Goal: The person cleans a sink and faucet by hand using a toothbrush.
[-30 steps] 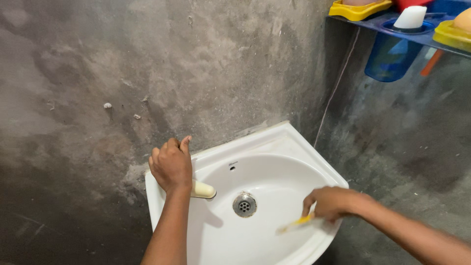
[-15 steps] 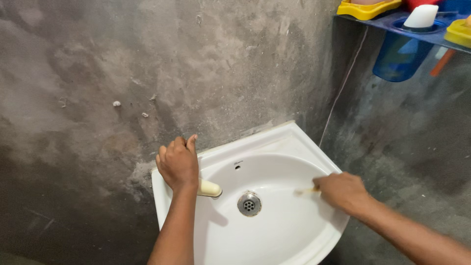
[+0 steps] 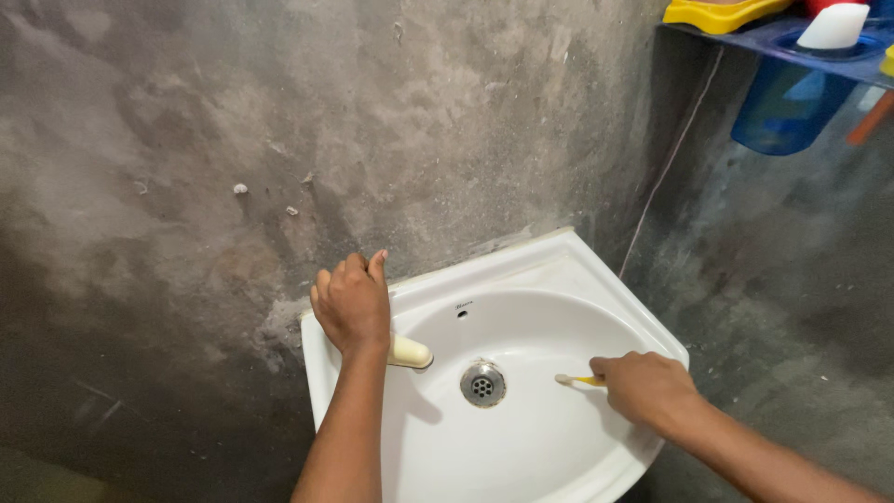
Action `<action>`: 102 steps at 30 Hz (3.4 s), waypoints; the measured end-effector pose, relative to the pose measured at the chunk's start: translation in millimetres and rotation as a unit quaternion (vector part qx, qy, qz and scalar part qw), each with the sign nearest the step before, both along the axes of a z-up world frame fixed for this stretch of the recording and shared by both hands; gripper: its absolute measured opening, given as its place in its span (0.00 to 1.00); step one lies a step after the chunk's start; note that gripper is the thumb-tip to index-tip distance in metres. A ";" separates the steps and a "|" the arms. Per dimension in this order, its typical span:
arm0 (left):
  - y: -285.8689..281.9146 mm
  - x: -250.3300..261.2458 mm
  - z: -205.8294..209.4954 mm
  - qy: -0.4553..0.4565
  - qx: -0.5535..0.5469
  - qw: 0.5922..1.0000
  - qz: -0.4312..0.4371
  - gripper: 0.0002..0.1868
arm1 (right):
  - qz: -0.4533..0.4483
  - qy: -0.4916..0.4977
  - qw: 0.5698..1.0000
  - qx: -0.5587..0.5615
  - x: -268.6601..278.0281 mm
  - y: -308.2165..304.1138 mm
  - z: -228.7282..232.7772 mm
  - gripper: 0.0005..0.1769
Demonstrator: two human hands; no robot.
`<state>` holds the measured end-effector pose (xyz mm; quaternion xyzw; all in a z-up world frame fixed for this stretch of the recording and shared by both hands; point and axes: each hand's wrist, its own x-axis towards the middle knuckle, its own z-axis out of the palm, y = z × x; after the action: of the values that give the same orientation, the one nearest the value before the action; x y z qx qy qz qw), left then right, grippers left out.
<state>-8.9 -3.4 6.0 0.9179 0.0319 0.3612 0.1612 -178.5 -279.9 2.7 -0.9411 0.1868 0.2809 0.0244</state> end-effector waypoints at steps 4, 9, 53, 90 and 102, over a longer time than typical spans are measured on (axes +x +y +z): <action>-0.5 2.3 -1.2 -0.016 0.001 1.000 -0.001 0.22 | 0.177 -0.004 0.974 0.142 -5.6 12.9 -34.4 0.19; 0.2 1.6 -1.5 -0.008 -0.010 1.000 -0.006 0.21 | 0.143 0.016 0.982 0.121 4.2 14.2 -37.2 0.17; 0.0 2.0 -0.3 -0.063 -0.061 0.996 -0.025 0.21 | 0.163 -0.055 0.966 0.193 22.6 98.3 -54.7 0.17; -15.9 0.3 1.8 -0.065 -0.090 0.993 0.046 0.30 | -0.033 -0.506 0.787 0.351 141.8 -103.7 -55.7 0.19; -229.9 -63.9 -40.5 0.053 -0.320 0.923 -0.207 0.23 | 0.045 -0.505 0.799 0.323 140.3 -87.0 -67.1 0.19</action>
<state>-72.7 -233.3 -34.5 0.8213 -0.0364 0.2415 0.5155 -38.2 -366.9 -64.4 -0.8942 0.0041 -0.1894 0.4056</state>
